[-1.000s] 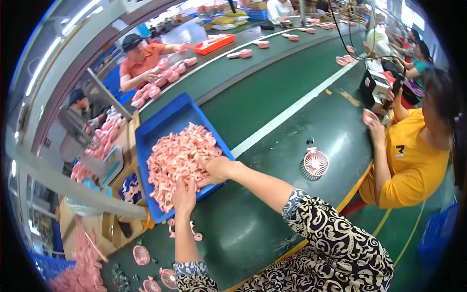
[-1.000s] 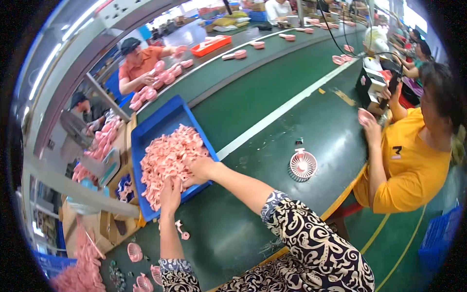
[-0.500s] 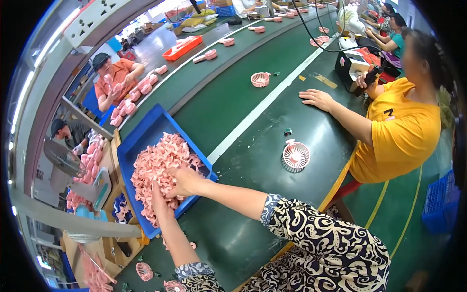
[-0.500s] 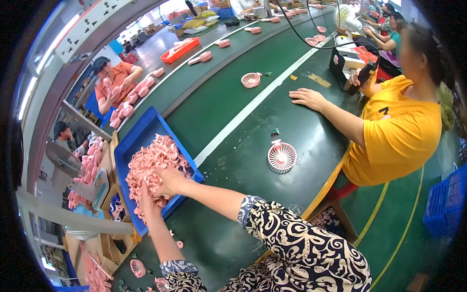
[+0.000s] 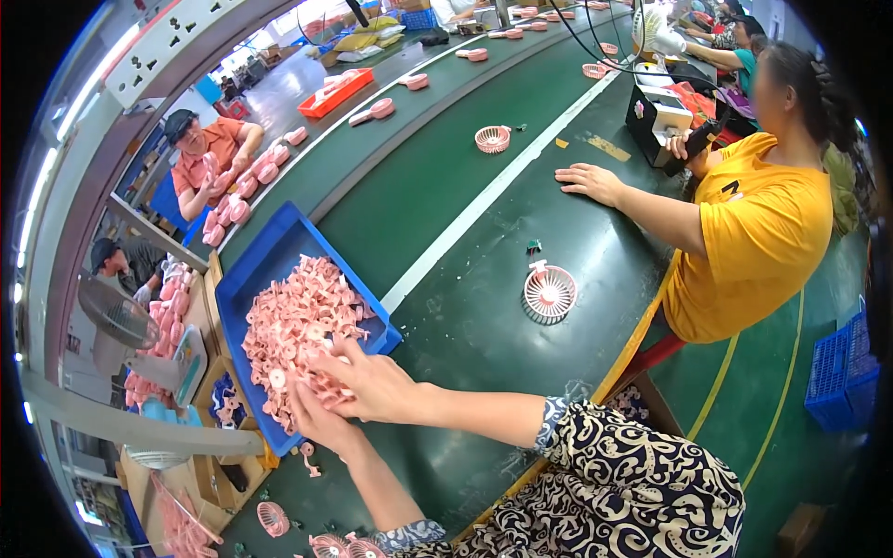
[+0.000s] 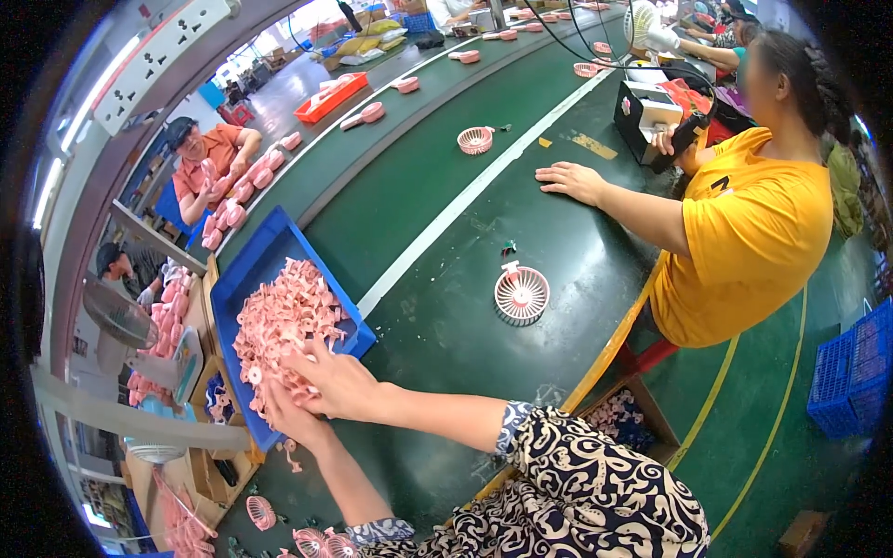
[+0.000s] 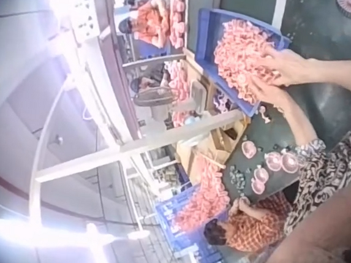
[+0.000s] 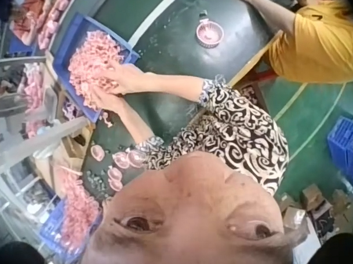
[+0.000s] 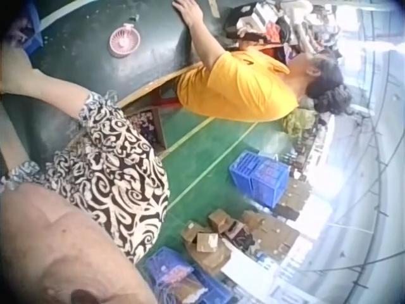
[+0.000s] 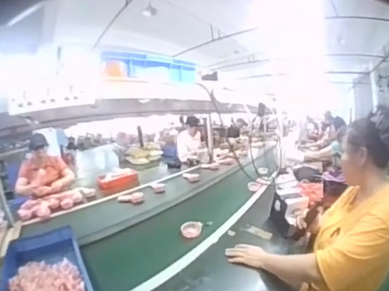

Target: The person assembles mini fan parts by attaching plastic stand components to circular fan grilles by hand and placing the assembled pieces on the workbench.

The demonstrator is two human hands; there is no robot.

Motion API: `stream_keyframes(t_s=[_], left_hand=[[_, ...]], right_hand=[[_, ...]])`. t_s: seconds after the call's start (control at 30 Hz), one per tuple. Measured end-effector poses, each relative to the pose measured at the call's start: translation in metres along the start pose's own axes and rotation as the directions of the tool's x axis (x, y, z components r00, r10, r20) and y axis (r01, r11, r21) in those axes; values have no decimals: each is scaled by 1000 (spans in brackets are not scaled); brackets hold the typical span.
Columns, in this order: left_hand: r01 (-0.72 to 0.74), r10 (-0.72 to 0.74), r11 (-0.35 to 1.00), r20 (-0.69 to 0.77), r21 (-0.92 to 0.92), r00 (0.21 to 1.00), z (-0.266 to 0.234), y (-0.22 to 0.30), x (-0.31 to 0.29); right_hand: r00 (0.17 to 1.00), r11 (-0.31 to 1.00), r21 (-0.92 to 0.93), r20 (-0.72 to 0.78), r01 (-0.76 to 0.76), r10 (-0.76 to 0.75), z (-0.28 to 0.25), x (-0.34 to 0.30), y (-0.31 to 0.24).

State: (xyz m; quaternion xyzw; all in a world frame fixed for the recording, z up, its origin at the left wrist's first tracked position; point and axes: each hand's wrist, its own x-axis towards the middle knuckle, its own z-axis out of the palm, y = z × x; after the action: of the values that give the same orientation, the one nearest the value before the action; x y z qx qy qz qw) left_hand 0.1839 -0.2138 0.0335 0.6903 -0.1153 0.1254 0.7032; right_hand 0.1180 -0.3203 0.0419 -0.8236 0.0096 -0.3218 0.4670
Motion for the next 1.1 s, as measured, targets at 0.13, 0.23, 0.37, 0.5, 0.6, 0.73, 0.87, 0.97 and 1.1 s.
stream_keyframes(t_s=[0.13, 0.23, 0.37, 0.5, 0.6, 0.73, 0.87, 0.97, 1.1], left_hand=[[37, -37, 998, 5, -44, 999, -17, -36, -37], [28, -31, 999, 80, 33, 996, -35, -68, -45], [-158, 62, 811, 186, 563, 981, -45, -62, -54], [-376, 208, 713, 333, 592, 920, -69, -75, -56], [-384, 180, 714, 377, 586, 909, -86, -67, -66], [-354, 127, 671, 369, 652, 921, -120, -31, -83], [-236, 36, 580, 265, 780, 964, -141, 4, -110], [-248, 98, 551, 233, 797, 967, -164, 24, -125], [-103, 112, 481, 55, 871, 992, -230, 35, -158]], right_hand=[[996, 991, -104, -26, 79, -83, 7, -42, 13], [975, 974, -153, -115, 169, -188, 9, -61, 20], [974, 936, -316, -107, 155, -198, 3, -82, 41], [959, 924, -356, -185, 138, -214, -6, -85, 49], [968, 941, -321, -179, 110, -174, -7, -89, 51], [960, 956, -257, -198, 143, -197, -3, -83, 45], [988, 984, -149, -103, 94, -110, -30, -64, 40], [970, 952, -266, -146, 150, -193, -49, -58, 43], [979, 938, -344, -167, 53, -117, -49, -57, 39]])
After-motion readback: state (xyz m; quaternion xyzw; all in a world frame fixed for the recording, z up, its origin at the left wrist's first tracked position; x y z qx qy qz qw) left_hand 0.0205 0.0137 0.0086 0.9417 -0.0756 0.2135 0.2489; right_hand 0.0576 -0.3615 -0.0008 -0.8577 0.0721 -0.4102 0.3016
